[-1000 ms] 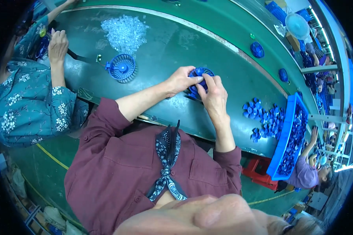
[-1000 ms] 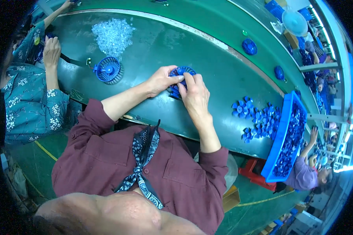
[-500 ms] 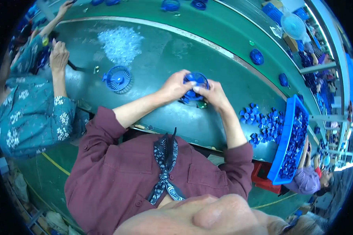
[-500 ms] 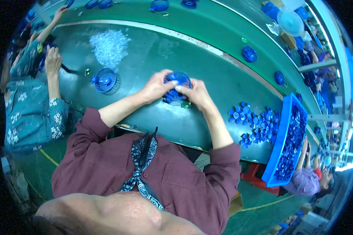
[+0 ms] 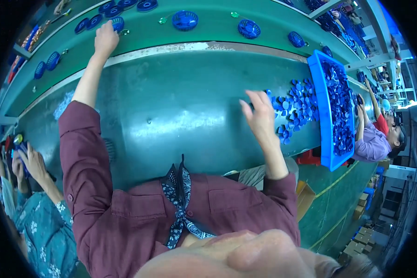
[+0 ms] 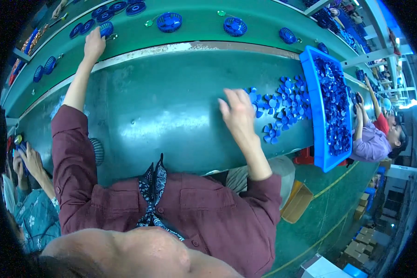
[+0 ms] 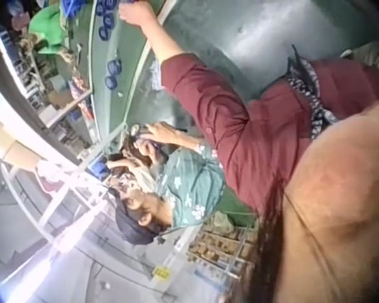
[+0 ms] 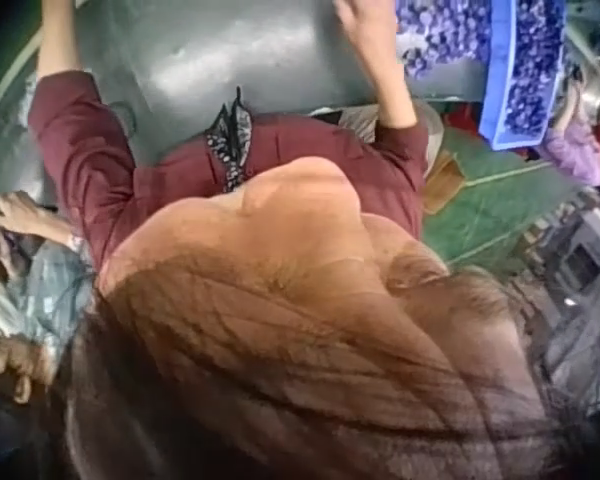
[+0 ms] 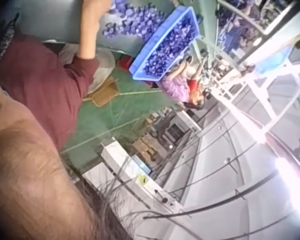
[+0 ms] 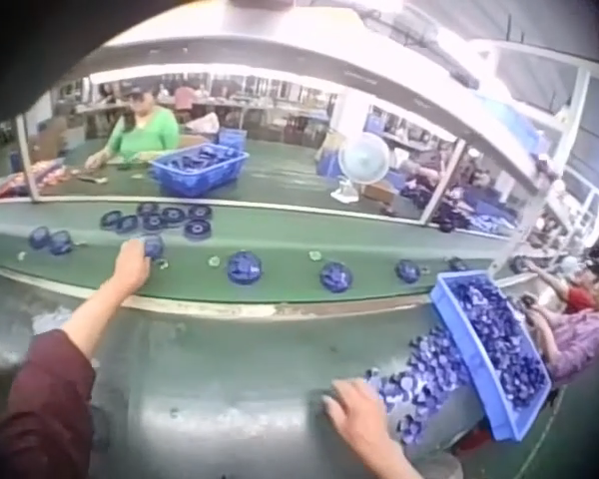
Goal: The person assembles portable fans by hand, joining fan blades, fan casings, circuit boards, and electronic components.
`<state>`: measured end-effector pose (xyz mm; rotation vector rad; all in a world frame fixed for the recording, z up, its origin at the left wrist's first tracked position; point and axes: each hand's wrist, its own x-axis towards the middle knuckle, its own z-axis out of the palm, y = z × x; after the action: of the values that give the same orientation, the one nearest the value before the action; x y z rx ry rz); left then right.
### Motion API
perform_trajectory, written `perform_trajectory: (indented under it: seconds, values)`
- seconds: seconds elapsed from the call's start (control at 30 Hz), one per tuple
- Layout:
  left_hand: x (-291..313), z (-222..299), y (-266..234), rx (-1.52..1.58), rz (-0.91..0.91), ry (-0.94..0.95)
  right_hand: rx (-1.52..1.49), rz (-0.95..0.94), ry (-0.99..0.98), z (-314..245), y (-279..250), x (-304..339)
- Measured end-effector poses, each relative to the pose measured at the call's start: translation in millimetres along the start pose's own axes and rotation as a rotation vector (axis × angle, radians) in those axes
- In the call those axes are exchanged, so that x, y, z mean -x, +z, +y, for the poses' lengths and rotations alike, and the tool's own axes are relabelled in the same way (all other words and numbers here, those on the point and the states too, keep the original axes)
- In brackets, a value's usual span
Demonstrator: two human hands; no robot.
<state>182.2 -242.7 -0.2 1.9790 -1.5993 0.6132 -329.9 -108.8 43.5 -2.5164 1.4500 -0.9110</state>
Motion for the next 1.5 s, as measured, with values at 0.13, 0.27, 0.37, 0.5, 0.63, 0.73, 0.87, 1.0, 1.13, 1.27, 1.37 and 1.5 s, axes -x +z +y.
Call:
perform_trajectory:
  seconds: [0.13, 0.27, 0.37, 0.5, 0.63, 0.73, 0.87, 1.0, 1.13, 1.27, 1.37, 1.5]
  values:
    - [-6.7, 3.4, 14.0, -0.181, -0.31, 0.038, 0.28, -0.232, 0.095, 15.9, -22.3, 30.8]
    - [8.0, 27.6, -3.3, -0.239, -0.239, 0.125, 0.363, -0.232, 0.058, 12.7, -12.9, 31.1]
    - [22.4, 68.7, -34.7, -0.08, -0.188, 0.22, 0.282, -0.174, 0.031, 8.0, -10.2, 25.6]
    - [69.5, 148.4, -108.2, 0.253, -0.255, 0.422, -0.32, -0.055, 0.2, -2.5, -11.4, 17.1]
    - [145.8, 179.5, -159.2, 0.327, -0.489, 0.587, -0.9, -0.237, 0.474, -9.0, 11.2, 26.7]
    - [176.8, 179.9, -180.6, 0.446, -0.64, 0.569, -0.897, -0.392, 0.656, -2.9, 13.5, 41.6]
    - [162.5, 166.5, -190.8, 0.652, -0.531, 0.301, -0.404, -0.222, 0.408, 1.5, 6.6, 55.9]
    - [170.2, 166.8, -156.1, 0.494, -0.589, 0.27, -0.17, -0.253, -0.037, -46.3, 6.3, 40.5]
    - [161.0, 179.9, -147.0, 0.469, -0.782, 0.001, 0.075, -0.373, -0.097, -66.6, 19.9, 35.1]
    - [177.7, 166.0, -141.0, 0.549, -0.739, -0.049, 0.135, -0.423, -0.006, -65.1, 16.0, 37.4]
    - [186.2, 164.1, -145.7, 0.519, -0.682, -0.065, 0.055, -0.409, -0.018, -59.3, 10.6, 45.8]
    - [186.5, 175.4, -153.1, 0.473, -0.711, -0.067, -0.069, -0.43, -0.109, -51.8, -0.7, 52.7]
